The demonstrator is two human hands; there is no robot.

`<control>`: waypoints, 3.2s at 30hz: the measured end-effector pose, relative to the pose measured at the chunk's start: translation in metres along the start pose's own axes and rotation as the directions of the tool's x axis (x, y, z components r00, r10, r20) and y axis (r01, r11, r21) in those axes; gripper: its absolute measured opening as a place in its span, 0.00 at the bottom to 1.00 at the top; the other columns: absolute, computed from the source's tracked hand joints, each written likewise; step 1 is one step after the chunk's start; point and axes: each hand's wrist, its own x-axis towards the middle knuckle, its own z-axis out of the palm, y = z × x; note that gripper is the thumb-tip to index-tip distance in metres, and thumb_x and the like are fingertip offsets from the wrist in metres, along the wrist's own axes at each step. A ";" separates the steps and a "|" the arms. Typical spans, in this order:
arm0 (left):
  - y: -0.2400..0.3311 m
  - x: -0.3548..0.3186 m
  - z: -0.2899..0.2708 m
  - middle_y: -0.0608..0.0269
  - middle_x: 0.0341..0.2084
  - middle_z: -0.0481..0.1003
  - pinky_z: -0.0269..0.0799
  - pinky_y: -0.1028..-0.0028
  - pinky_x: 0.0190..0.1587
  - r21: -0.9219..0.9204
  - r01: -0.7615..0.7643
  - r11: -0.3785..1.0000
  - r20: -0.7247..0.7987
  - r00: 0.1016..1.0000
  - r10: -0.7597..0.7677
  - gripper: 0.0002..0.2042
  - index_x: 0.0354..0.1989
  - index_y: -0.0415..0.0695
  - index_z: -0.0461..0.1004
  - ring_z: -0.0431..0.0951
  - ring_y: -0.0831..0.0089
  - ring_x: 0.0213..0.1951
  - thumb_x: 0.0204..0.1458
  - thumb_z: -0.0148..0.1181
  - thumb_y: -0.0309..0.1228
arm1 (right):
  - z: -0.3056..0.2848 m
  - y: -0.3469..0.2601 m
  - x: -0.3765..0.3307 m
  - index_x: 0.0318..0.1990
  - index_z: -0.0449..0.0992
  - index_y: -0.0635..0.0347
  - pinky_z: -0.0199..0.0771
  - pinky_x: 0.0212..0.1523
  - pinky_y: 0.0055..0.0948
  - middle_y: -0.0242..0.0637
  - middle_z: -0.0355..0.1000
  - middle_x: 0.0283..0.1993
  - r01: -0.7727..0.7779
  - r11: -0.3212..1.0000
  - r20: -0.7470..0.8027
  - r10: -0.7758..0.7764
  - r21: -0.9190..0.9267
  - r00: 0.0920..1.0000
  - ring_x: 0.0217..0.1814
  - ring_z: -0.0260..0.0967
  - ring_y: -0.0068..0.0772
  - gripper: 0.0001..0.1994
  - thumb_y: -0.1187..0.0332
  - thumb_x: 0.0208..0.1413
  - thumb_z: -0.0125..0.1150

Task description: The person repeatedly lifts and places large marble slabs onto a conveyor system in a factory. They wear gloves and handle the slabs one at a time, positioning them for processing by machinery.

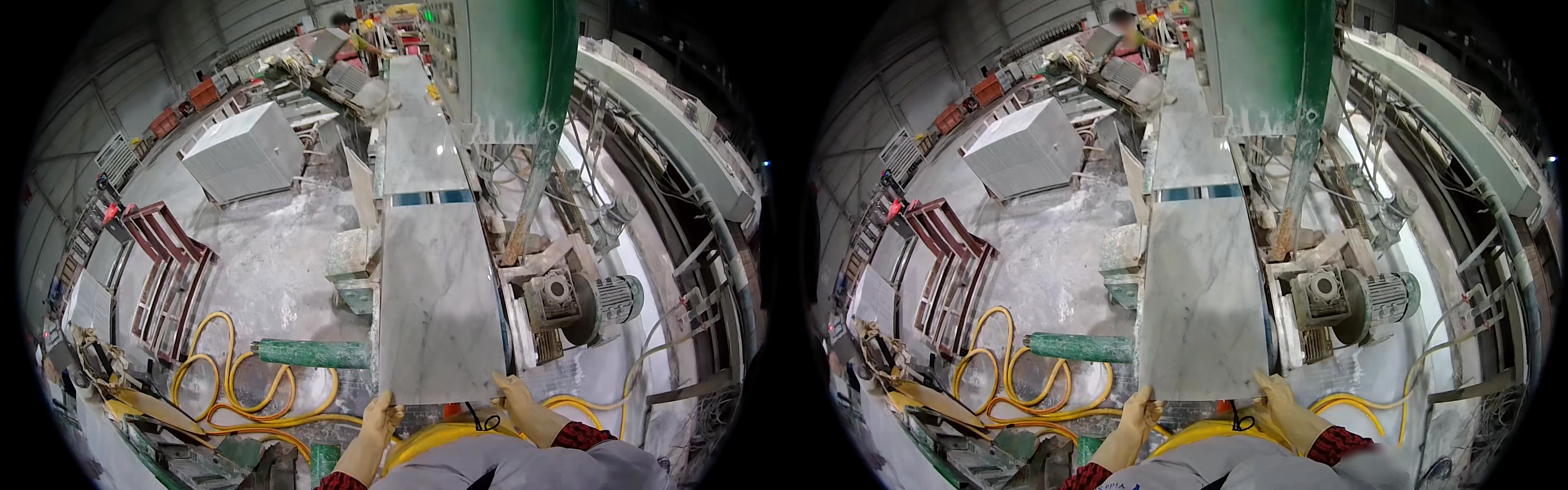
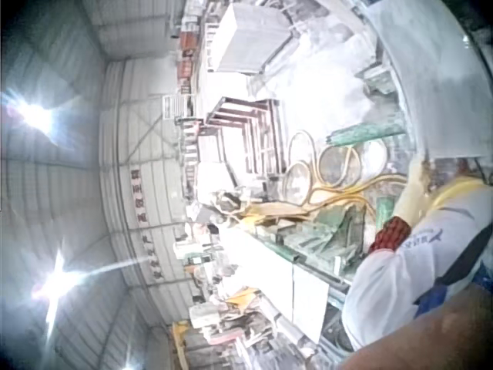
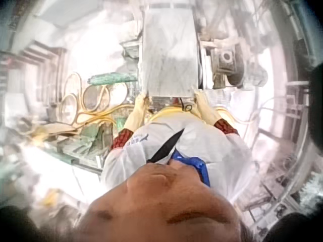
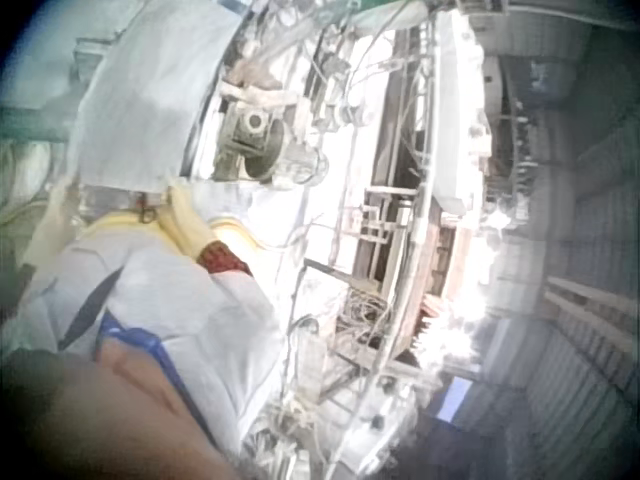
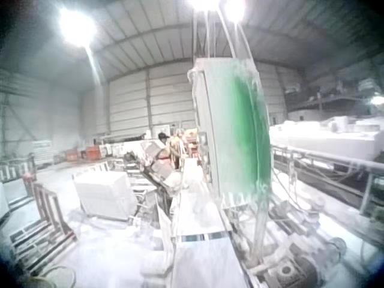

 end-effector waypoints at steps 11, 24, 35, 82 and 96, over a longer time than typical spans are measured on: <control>-0.003 -0.028 0.045 0.51 0.42 0.86 0.84 0.71 0.41 0.258 0.056 0.965 -0.002 0.998 -0.057 0.27 0.52 0.32 0.80 0.86 0.66 0.38 0.77 0.48 0.48 | -0.002 0.039 0.013 0.58 0.81 0.79 0.85 0.40 0.28 0.52 0.87 0.46 -0.292 0.938 0.345 0.216 0.185 0.914 0.37 0.84 0.33 0.36 0.42 0.77 0.54; 0.025 0.011 0.056 0.48 0.44 0.87 0.86 0.71 0.44 0.324 -0.039 0.945 0.153 0.988 -0.012 0.30 0.53 0.28 0.80 0.88 0.65 0.40 0.78 0.49 0.50 | 0.011 0.028 0.061 0.52 0.83 0.80 0.73 0.31 0.25 0.53 0.86 0.40 -0.132 0.969 0.169 0.097 0.207 0.981 0.28 0.76 0.33 0.39 0.38 0.73 0.58; 0.046 0.028 0.072 0.49 0.43 0.87 0.86 0.71 0.41 0.302 -0.053 0.952 0.138 0.990 0.012 0.27 0.51 0.30 0.81 0.88 0.66 0.37 0.76 0.54 0.49 | 0.027 -0.027 0.054 0.49 0.84 0.77 0.79 0.31 0.30 0.51 0.85 0.38 -0.188 0.962 0.136 0.163 0.196 0.977 0.27 0.77 0.34 0.34 0.45 0.80 0.49; -0.126 -0.196 -0.080 0.46 0.51 0.84 0.80 0.59 0.56 -0.125 -0.220 0.967 -0.573 0.812 0.110 0.24 0.59 0.33 0.79 0.84 0.56 0.52 0.73 0.58 0.46 | 0.187 -0.016 0.040 0.48 0.85 0.74 0.87 0.42 0.32 0.51 0.86 0.39 0.151 0.803 0.738 0.433 -0.577 0.518 0.36 0.84 0.37 0.36 0.40 0.78 0.50; -0.336 -0.288 -0.092 0.43 0.65 0.73 0.66 0.50 0.69 -0.036 -0.544 0.839 -0.845 0.464 0.264 0.36 0.71 0.32 0.67 0.71 0.45 0.66 0.63 0.66 0.46 | 0.249 0.132 -0.091 0.55 0.82 0.74 0.88 0.56 0.37 0.53 0.86 0.51 0.368 0.620 0.709 0.680 -0.693 0.190 0.49 0.86 0.44 0.32 0.44 0.77 0.56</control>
